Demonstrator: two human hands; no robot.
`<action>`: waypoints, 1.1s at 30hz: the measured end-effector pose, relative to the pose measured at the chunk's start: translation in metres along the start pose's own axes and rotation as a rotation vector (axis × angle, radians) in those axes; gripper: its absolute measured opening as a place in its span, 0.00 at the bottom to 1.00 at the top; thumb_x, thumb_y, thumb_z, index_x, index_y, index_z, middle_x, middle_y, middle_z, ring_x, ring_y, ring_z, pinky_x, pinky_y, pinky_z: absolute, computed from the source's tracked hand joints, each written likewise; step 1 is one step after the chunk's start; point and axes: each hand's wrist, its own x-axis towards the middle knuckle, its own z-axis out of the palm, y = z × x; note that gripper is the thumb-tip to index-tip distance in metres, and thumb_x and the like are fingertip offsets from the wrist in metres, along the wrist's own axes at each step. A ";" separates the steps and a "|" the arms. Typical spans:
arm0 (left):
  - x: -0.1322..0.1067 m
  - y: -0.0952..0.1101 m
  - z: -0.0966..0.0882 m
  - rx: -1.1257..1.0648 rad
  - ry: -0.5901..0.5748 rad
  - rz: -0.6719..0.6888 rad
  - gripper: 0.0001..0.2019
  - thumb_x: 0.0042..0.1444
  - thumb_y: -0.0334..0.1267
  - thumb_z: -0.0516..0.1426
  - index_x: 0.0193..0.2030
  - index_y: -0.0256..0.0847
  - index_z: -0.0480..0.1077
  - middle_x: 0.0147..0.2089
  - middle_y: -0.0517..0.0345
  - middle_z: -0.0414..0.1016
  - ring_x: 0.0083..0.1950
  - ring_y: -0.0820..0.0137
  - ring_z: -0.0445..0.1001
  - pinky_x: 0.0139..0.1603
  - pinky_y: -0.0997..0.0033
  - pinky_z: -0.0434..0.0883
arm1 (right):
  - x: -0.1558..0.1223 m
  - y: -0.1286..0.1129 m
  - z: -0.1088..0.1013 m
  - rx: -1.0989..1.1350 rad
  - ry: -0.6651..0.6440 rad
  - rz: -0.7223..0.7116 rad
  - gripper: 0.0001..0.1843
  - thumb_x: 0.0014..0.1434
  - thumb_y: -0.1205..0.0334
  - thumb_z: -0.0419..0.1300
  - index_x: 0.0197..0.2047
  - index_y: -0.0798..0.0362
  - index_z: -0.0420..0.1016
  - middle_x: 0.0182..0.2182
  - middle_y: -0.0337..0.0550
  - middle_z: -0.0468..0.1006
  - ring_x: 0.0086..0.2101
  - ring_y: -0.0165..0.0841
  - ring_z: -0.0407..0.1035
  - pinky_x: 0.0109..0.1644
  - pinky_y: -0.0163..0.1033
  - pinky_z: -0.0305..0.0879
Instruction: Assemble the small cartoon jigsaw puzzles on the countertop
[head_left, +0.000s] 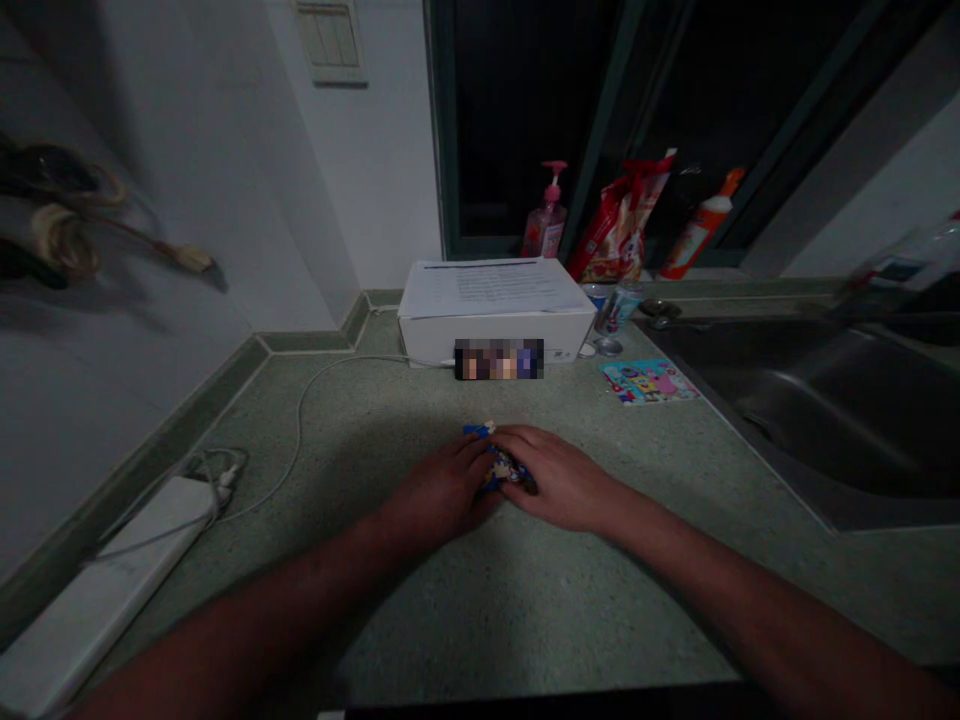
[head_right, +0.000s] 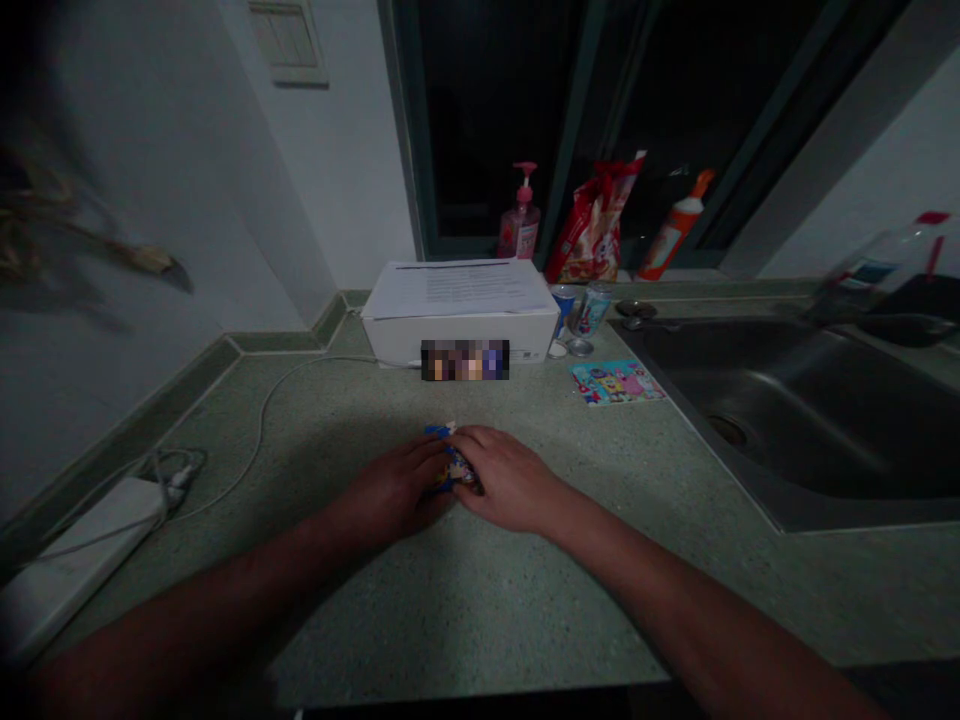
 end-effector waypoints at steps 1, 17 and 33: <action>0.000 0.001 -0.001 0.013 0.000 0.000 0.14 0.70 0.36 0.58 0.59 0.48 0.75 0.63 0.54 0.82 0.68 0.59 0.80 0.73 0.52 0.78 | -0.001 -0.001 -0.001 -0.013 -0.017 -0.002 0.33 0.60 0.65 0.66 0.69 0.49 0.74 0.63 0.57 0.80 0.63 0.52 0.75 0.68 0.60 0.72; 0.004 0.004 -0.007 -0.050 -0.028 -0.080 0.13 0.70 0.34 0.56 0.58 0.49 0.75 0.62 0.53 0.84 0.68 0.57 0.80 0.70 0.50 0.80 | 0.000 0.007 0.005 -0.185 0.012 -0.091 0.20 0.64 0.70 0.62 0.58 0.48 0.77 0.53 0.52 0.85 0.53 0.48 0.81 0.57 0.55 0.78; 0.006 0.012 -0.017 -0.065 -0.090 -0.190 0.17 0.73 0.35 0.53 0.63 0.54 0.74 0.64 0.55 0.83 0.69 0.61 0.78 0.70 0.53 0.79 | 0.002 0.002 0.008 -0.281 -0.040 -0.116 0.08 0.67 0.67 0.63 0.48 0.50 0.78 0.49 0.51 0.83 0.51 0.46 0.77 0.57 0.51 0.74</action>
